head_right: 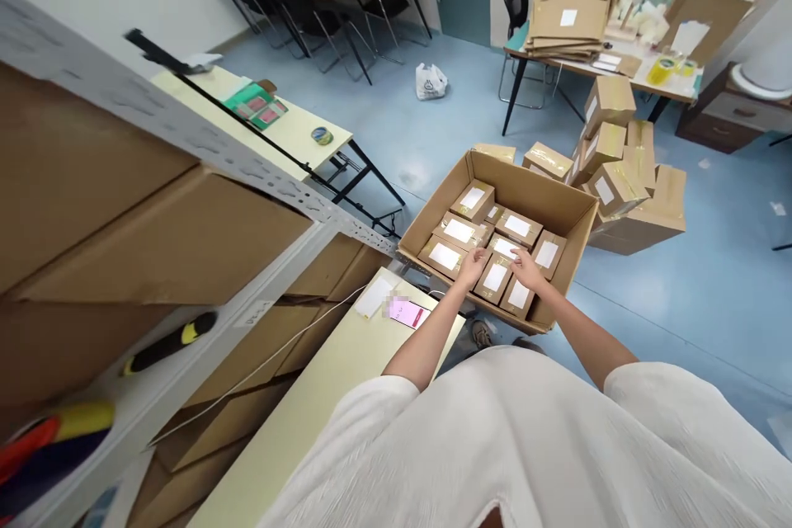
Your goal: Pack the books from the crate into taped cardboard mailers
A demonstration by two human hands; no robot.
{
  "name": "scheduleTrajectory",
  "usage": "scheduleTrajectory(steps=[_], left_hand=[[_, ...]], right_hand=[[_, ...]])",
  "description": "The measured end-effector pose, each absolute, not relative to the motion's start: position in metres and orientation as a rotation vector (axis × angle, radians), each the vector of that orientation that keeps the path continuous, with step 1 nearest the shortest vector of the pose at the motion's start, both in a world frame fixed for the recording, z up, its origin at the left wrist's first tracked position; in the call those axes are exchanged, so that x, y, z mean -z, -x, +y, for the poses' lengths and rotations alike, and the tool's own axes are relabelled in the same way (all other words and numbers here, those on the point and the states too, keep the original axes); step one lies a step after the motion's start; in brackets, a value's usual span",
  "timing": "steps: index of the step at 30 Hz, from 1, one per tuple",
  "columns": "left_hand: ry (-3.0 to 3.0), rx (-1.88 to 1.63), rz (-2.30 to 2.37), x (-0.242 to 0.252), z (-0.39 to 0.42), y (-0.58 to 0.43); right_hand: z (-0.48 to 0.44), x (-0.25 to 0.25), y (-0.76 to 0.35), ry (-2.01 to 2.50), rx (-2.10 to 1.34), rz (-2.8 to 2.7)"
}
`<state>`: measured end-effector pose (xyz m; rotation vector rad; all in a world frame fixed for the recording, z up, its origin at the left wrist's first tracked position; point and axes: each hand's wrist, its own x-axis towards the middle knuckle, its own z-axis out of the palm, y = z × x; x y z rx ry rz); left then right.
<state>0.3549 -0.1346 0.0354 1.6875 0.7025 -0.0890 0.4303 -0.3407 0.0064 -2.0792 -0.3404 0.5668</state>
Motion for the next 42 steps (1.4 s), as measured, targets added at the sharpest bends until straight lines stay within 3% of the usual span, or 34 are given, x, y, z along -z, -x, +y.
scheduleTrajectory(steps=[13,22,32,42], left_hand=[[-1.624,-0.221,0.973,-0.042,-0.195,-0.284],[-1.557,-0.487,1.164,-0.067,-0.217,-0.185],[-1.306,-0.809,1.516,-0.073,-0.259,0.000],[-1.083,-1.179,1.745,-0.075,-0.355,0.211]], right_hand=[[-0.366,-0.010,-0.427,1.953,-0.675,-0.768],[-0.322,-0.024,-0.378,1.771,-0.763,-1.130],[-0.271,-0.035,-0.226,1.526,-0.997,-1.562],[-0.275,-0.048,-0.002,1.221,-1.137,-1.938]])
